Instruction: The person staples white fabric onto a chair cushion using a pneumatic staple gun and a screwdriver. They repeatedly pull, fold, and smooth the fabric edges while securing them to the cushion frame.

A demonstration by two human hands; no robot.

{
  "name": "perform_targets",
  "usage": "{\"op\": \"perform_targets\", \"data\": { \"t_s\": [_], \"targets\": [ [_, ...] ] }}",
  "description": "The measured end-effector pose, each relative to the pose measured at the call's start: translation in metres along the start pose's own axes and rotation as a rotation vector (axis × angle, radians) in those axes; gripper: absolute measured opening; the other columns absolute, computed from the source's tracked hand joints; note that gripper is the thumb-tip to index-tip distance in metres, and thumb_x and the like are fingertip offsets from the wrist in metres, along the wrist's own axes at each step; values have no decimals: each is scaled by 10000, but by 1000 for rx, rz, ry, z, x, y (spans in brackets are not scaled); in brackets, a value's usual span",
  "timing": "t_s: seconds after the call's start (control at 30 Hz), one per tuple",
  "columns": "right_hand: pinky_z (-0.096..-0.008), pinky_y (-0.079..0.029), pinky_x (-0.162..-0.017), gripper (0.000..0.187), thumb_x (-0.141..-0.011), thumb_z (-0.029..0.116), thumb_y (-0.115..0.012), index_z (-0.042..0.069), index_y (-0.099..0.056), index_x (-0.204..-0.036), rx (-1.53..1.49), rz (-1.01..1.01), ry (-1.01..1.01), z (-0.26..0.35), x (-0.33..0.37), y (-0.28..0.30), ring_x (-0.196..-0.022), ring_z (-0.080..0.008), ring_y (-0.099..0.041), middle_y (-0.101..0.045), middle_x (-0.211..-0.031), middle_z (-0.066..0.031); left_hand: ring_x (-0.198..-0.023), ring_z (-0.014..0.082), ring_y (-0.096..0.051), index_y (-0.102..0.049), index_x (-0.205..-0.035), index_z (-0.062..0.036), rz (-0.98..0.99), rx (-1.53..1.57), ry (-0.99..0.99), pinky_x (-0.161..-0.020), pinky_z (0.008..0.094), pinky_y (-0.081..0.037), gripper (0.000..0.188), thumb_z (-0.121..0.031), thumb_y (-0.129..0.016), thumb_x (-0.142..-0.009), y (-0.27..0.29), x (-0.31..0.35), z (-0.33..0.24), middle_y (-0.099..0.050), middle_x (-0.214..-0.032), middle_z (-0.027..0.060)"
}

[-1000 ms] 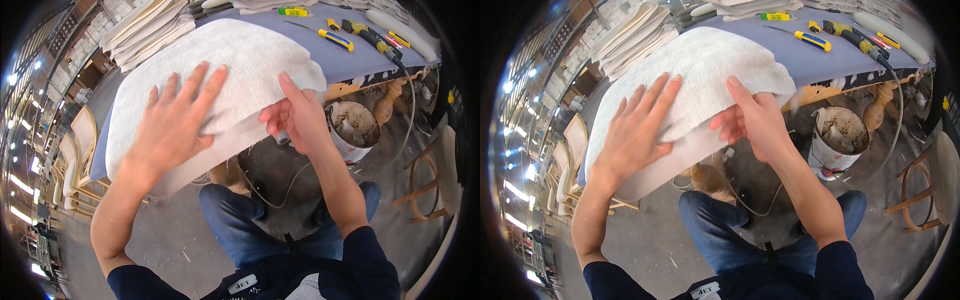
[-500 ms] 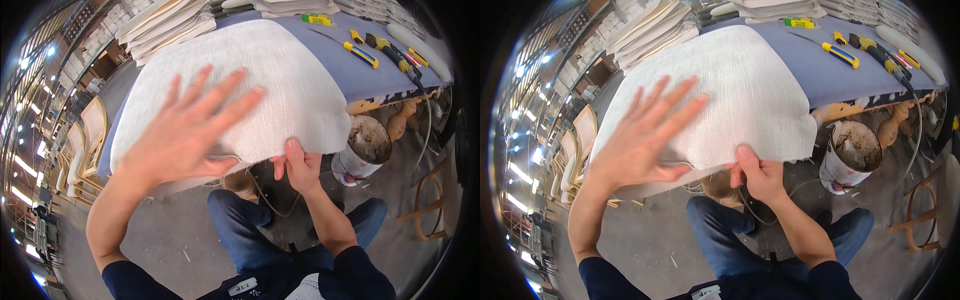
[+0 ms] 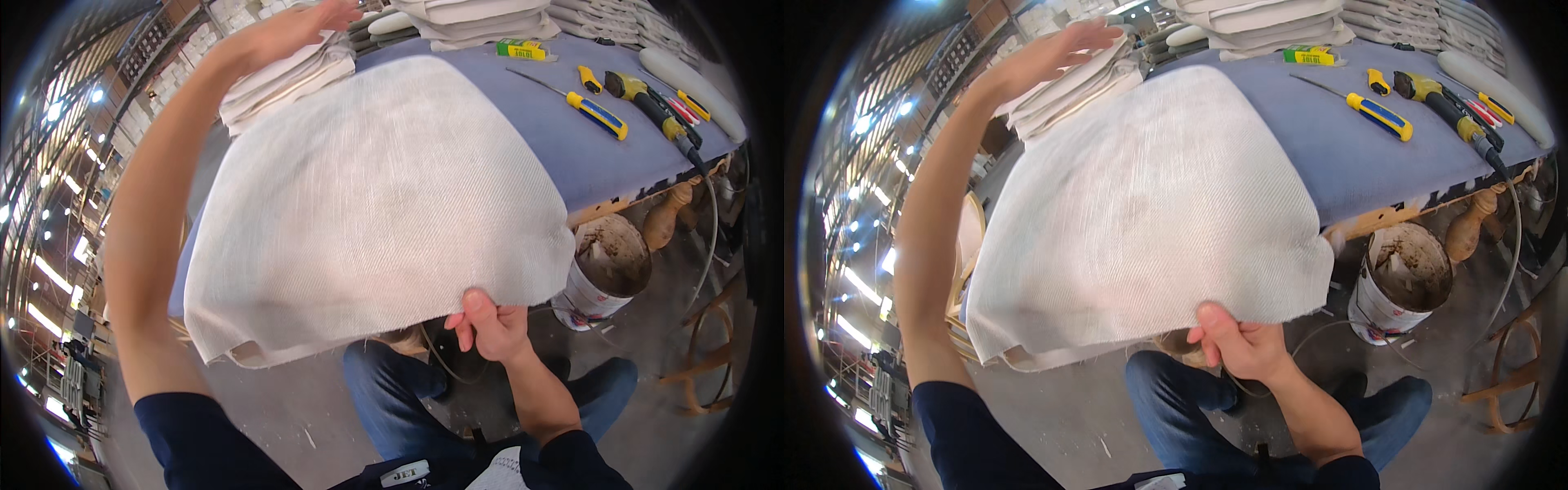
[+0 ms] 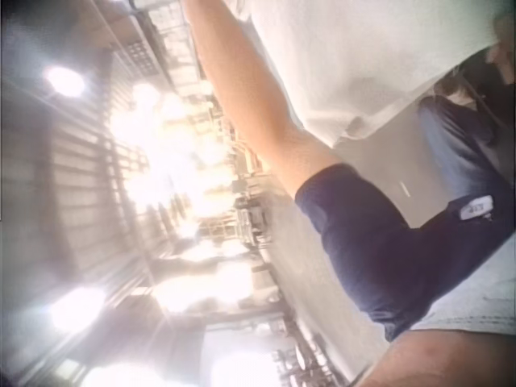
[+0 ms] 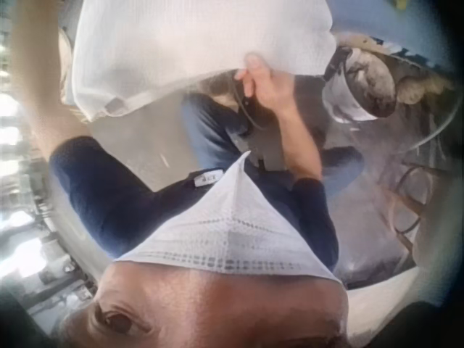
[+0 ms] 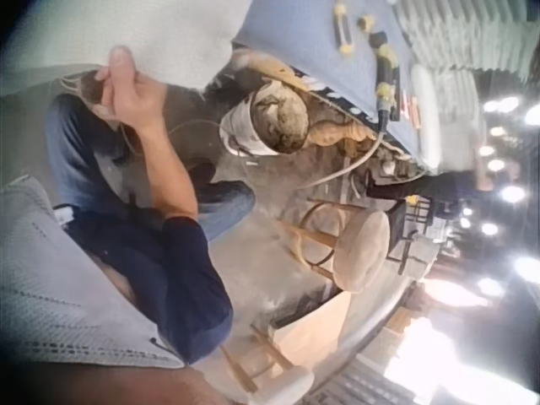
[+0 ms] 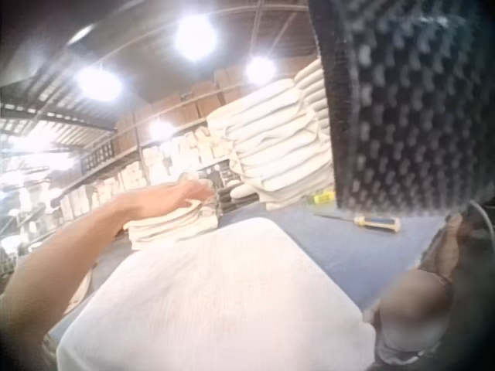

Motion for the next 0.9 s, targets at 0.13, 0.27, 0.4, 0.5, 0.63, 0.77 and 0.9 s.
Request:
{"op": "perform_targets", "data": {
  "t_s": [0.13, 0.27, 0.4, 0.5, 0.63, 0.77, 0.9],
  "targets": [
    [-258, -474, -431, 267, -1084, 180, -531, -10, -663, -951, -27, 121, -18, -7, -5, -4, -483, -112, -582, -709, -757, -125, -1513, 366, -380, -400, -1610, -150, -9, 20, -78, -1248, 539, -265, 869, -739, -194, -1006, 27, -118, 84, -433, -1637, 108],
    [-272, -494, -460, 251, -1065, 146, -538, -6, -690, -936, 6, 100, -67, -2, -2, 11, -493, -112, -584, -713, -756, -95, -1480, 327, -421, -389, -1610, -104, -260, 13, -109, -1249, 457, -269, 837, -677, -225, -1021, -75, -155, 60, -457, -1614, 130],
    [-273, -489, -472, 290, -1059, 149, -542, 11, -716, -873, 144, 245, -108, 0, -8, 17, -513, -113, -601, -703, -720, -76, -1417, 315, -488, -477, -1563, -98, -7, 77, 189, -1219, 435, -297, 782, -626, -257, -1031, -135, -119, 24, -507, -1567, 158],
    [-264, -432, -443, 262, -1026, 136, -640, 37, -737, -804, 21, 160, -174, -2, -4, 12, -468, -102, -571, -628, -581, -16, -1393, 319, -510, -533, -1531, -100, 320, 358, 237, -1199, 436, -311, 779, -631, -263, -1029, -117, -142, 44, -536, -1537, 169],
    [-265, -447, -456, 265, -1053, 170, -599, 26, -715, -863, 103, 220, -118, -4, -8, 14, -484, -100, -570, -640, -631, -34, -1412, 322, -496, -532, -1535, -109, 253, 211, 176, -1209, 437, -305, 801, -667, -247, -1037, -131, -155, 37, -542, -1531, 173],
    [-263, -481, -475, 275, -1084, 220, -540, 16, -676, -958, 24, 225, -86, -22, -4, 12, -519, -105, -580, -699, -766, -83, -1511, 320, -384, -468, -1576, -117, 298, 206, 80, -1257, 440, -249, 815, -700, -258, -1047, -146, -147, 39, -464, -1600, 173],
    [-256, -463, -466, 294, -1095, 237, -534, 26, -657, -930, -22, 169, -77, -25, -6, 8, -517, -99, -572, -691, -760, -74, -1574, 320, -262, -239, -1674, -214, 133, 182, -176, -1287, 461, -211, 795, -697, -242, -1043, -154, -107, 31, -255, -1716, 126]
  ]
}}
Point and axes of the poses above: each hand's wrist, its own x-axis away from the middle knuckle, its own y-axis out of the back of the hand, z = x × y, the point moved 1 cm from there along -x, towards the middle knuckle
